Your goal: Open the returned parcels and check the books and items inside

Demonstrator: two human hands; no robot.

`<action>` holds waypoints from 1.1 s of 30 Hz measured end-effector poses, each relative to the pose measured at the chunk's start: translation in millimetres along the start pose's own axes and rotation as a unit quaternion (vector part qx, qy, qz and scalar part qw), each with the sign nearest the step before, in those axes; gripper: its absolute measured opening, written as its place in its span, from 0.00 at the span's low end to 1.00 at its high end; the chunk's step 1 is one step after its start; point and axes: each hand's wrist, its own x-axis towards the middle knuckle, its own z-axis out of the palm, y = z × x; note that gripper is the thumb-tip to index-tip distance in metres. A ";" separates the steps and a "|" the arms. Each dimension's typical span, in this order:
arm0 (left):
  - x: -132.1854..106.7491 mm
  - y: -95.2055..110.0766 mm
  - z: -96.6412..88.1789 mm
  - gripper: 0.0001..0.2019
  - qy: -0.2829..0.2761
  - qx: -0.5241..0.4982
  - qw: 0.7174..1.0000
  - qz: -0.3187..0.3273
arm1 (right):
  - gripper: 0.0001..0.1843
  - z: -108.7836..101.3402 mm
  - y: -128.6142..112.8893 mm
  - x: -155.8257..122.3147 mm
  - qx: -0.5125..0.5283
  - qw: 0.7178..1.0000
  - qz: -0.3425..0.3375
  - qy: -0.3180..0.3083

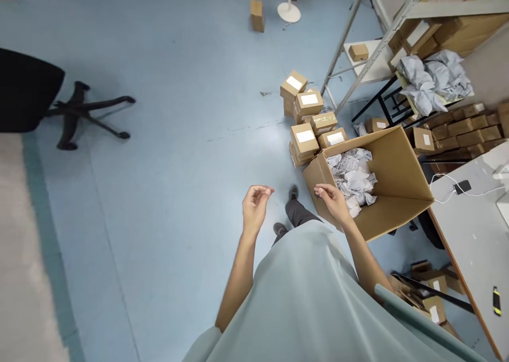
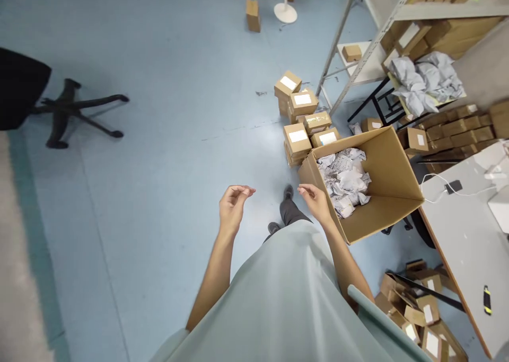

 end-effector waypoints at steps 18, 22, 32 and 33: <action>287.6 73.7 86.0 0.23 -0.102 0.081 0.987 -0.092 | 0.35 58.0 -74.5 323.5 0.132 0.991 0.007 0.008; 357.4 80.5 104.5 0.23 -0.155 0.097 0.976 -0.120 | 0.35 64.1 -93.3 365.6 0.137 0.990 0.006 0.040; 569.2 110.3 99.6 0.21 -0.307 0.116 0.937 -0.124 | 0.39 137.4 -135.0 488.0 0.167 0.969 0.075 0.167; 592.2 115.5 94.5 0.22 -0.318 0.120 0.931 -0.134 | 0.39 146.3 -140.4 498.1 0.174 0.963 0.090 0.183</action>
